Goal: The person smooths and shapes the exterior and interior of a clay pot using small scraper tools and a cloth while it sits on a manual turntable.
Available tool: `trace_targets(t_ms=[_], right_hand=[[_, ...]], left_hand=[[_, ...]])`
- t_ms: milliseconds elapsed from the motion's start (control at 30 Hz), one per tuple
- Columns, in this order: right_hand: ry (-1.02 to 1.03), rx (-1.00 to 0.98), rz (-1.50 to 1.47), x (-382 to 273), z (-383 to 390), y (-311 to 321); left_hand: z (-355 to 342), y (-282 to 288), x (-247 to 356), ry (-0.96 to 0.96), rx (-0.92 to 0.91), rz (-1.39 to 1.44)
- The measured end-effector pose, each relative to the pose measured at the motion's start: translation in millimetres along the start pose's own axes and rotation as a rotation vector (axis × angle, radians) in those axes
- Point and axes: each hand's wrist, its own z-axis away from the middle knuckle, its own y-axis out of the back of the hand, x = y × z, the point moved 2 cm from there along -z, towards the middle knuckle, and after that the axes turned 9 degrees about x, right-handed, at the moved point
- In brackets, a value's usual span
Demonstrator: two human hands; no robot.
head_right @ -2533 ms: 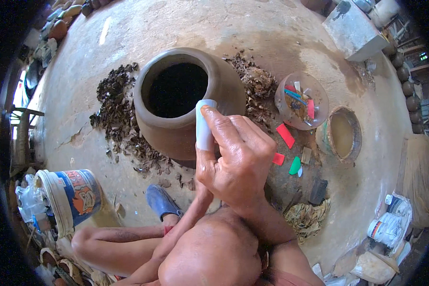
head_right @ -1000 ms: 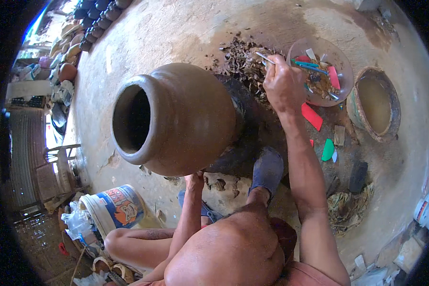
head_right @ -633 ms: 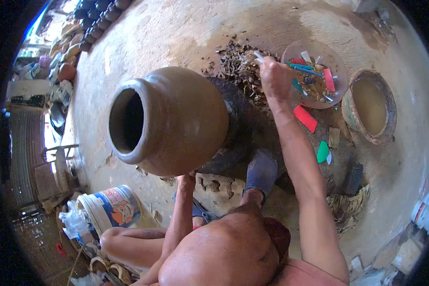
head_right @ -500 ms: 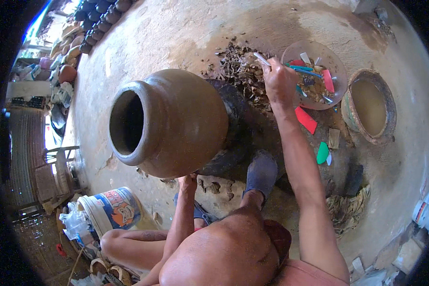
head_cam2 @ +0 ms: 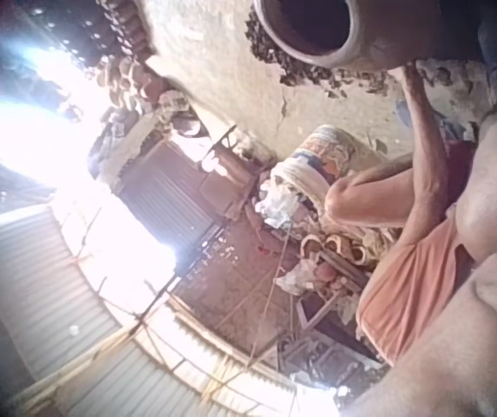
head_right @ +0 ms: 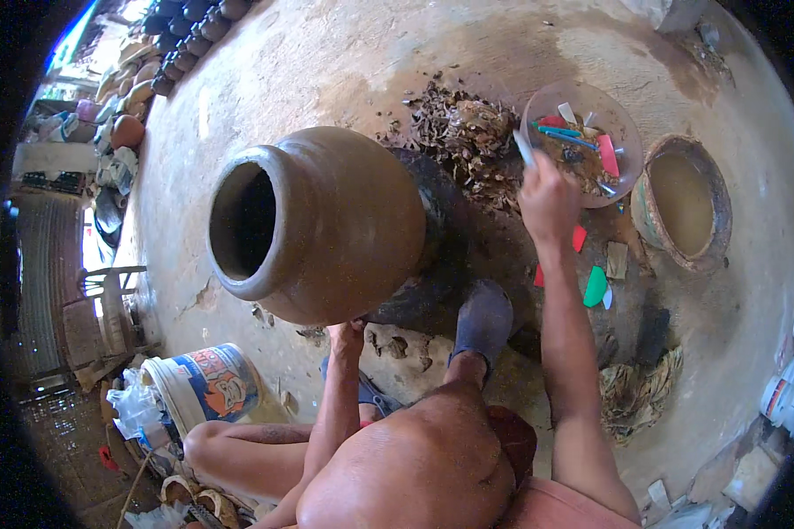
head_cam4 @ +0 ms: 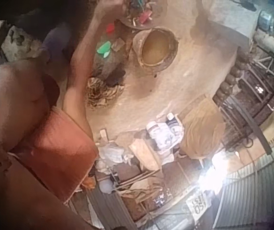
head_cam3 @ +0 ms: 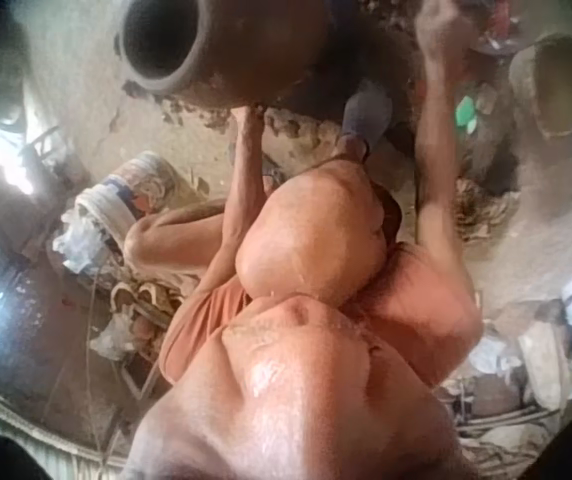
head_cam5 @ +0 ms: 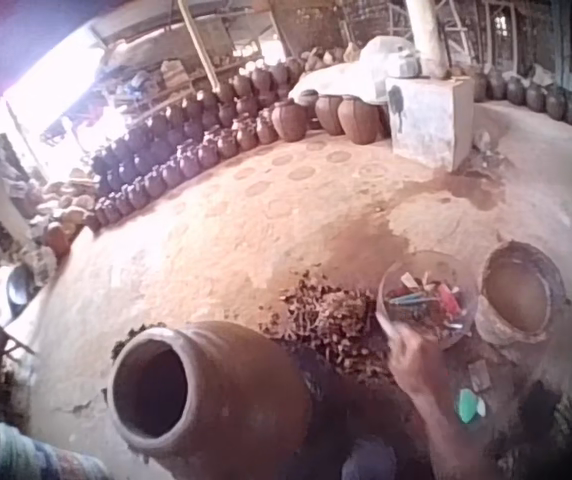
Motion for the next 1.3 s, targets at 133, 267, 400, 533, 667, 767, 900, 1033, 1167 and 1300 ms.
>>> trace_targets(t_ms=[133, 267, 400, 533, 667, 767, 900, 1033, 1167, 1300], right_hand=[[-0.227, -0.317, 0.073, 31.5, 61.4, 49.3], [-0.438, -0.501, 0.239, 39.7, 94.2, 91.6], [-0.284, -0.163, 0.073, 16.2, 72.7, 109.0], [-0.201, 0.231, -0.257, -34.8, 19.5, 116.4], [0.042, 0.567, -0.425, -70.3, -16.6, 65.8], [0.076, 0.135, 0.000, -34.1, 24.1, -65.4], [-0.029, -0.355, 0.161, -9.9, 80.3, -68.1], [-0.172, -0.346, 0.114, 22.6, 94.8, 5.7], [-0.286, 0.011, 0.294, 97.2, 101.5, 82.0], [-0.559, -0.062, 0.593, 163.6, 98.8, 112.6]], left_hand=[[-33.1, 22.6, 14.9, -0.041, -0.016, -0.020], [-49.0, 9.6, 35.7, -0.064, -0.059, -0.073], [-58.7, -8.7, 52.2, -0.094, -0.087, -0.135], [-59.6, -4.0, 54.8, -0.133, -0.052, -0.194], [-60.2, -3.5, 59.7, -0.185, -0.022, -0.239], [-60.4, -12.5, 53.0, -0.201, -0.032, -0.270], [-65.9, 0.7, 62.2, -0.244, -0.004, -0.299], [-72.3, 3.0, 64.4, -0.258, 0.003, -0.301], [-75.0, 0.0, 62.4, -0.252, -0.005, -0.297], [-75.5, -2.6, 49.3, -0.231, -0.022, -0.289]])
